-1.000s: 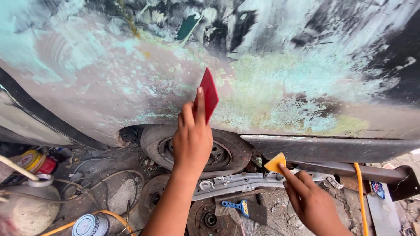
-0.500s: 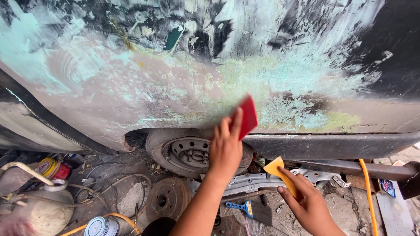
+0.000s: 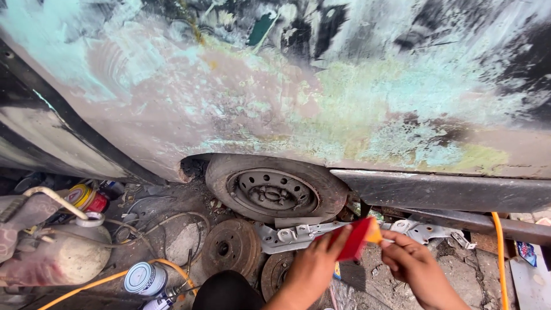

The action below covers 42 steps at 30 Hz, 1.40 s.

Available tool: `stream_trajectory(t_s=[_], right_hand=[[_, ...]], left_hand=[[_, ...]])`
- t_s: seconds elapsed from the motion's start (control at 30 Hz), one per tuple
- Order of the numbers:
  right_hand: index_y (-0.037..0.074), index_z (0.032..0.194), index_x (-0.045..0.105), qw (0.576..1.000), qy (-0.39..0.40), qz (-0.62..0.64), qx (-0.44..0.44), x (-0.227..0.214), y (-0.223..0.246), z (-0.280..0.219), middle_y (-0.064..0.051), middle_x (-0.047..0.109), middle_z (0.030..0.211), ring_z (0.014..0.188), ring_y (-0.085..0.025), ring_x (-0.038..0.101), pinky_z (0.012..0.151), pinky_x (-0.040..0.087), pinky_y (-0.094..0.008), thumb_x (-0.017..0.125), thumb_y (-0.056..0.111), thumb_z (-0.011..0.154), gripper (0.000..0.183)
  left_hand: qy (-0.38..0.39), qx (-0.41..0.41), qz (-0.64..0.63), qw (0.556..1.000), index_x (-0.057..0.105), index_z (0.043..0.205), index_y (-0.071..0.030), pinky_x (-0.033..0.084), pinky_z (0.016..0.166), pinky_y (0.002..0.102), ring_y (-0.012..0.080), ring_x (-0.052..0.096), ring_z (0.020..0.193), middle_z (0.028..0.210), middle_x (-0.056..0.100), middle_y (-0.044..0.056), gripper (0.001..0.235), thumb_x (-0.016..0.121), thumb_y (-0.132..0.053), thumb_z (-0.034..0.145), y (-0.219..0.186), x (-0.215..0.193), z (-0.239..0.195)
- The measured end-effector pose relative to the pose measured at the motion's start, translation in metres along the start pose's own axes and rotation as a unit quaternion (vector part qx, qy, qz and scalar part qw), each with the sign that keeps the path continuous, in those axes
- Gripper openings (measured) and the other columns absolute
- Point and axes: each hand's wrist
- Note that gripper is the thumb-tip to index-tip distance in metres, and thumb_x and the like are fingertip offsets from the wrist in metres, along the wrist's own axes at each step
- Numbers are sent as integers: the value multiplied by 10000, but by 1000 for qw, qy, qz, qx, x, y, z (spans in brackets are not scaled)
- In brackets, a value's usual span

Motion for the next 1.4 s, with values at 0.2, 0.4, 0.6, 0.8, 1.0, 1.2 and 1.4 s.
stream_trajectory(t_s=[0.2,0.4,0.6,0.8,1.0,1.2,1.4], right_hand=[[331,1498,494,912,-134,-330,-204,38,43,-37,-139,486,1566,1564,-352,280,1212,233,-545,517,325,942,557],[485,1539,369,650,-81,-676,-338,24,-76,21,52,513,976,535,-239,620,449,551,-464,581,362,928,658],[81,1343,731,968,80,-219,-88,46,-58,31,-54,721,1451,1360,-181,616,1175,428,-366,576,174,950,432],[33,870,793,986,95,-127,-44,108,31,25,-9,470,505,391,-155,352,349,266,-297,619,241,1029,313],[192,1571,480,822,116,-401,-387,211,160,19,-3,305,737,802,-201,423,820,327,-372,406,261,1053,528],[169,1603,381,395,-39,-697,-597,277,201,93,-122,464,1057,692,-299,569,389,520,-424,550,52,894,738],[229,1647,315,304,-84,-760,-569,227,211,108,-115,513,1036,573,-251,561,359,526,-386,475,94,945,732]], left_hand=[[-52,-67,-140,986,540,1228,11,449,378,212,117,506,481,686,554,41,280,383,-201,1135,29,1,-13],[-251,54,-204,945,647,788,-67,490,559,426,276,655,592,704,679,95,420,415,-246,1089,16,-19,-29],[-328,156,4,932,205,1623,-254,598,659,462,395,700,1228,1606,482,179,1114,967,-168,815,20,-78,-73],[-193,-21,-14,981,221,1570,-186,608,471,322,287,697,738,1235,621,217,847,687,1,888,47,-57,-32],[-182,-148,-116,965,636,1012,-73,441,630,532,436,644,764,884,688,189,352,421,-349,1049,118,-19,-28],[-152,-168,-172,959,611,897,-79,446,661,482,362,640,762,847,682,153,387,434,-381,1063,111,-8,-20],[-194,-194,-259,926,603,846,-100,443,608,366,210,609,672,749,629,69,385,471,-396,1054,107,-21,-29]])
Point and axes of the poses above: each hand's wrist, its own z-axis towards the middle knuckle, its own x-axis out of the palm, y = z × x
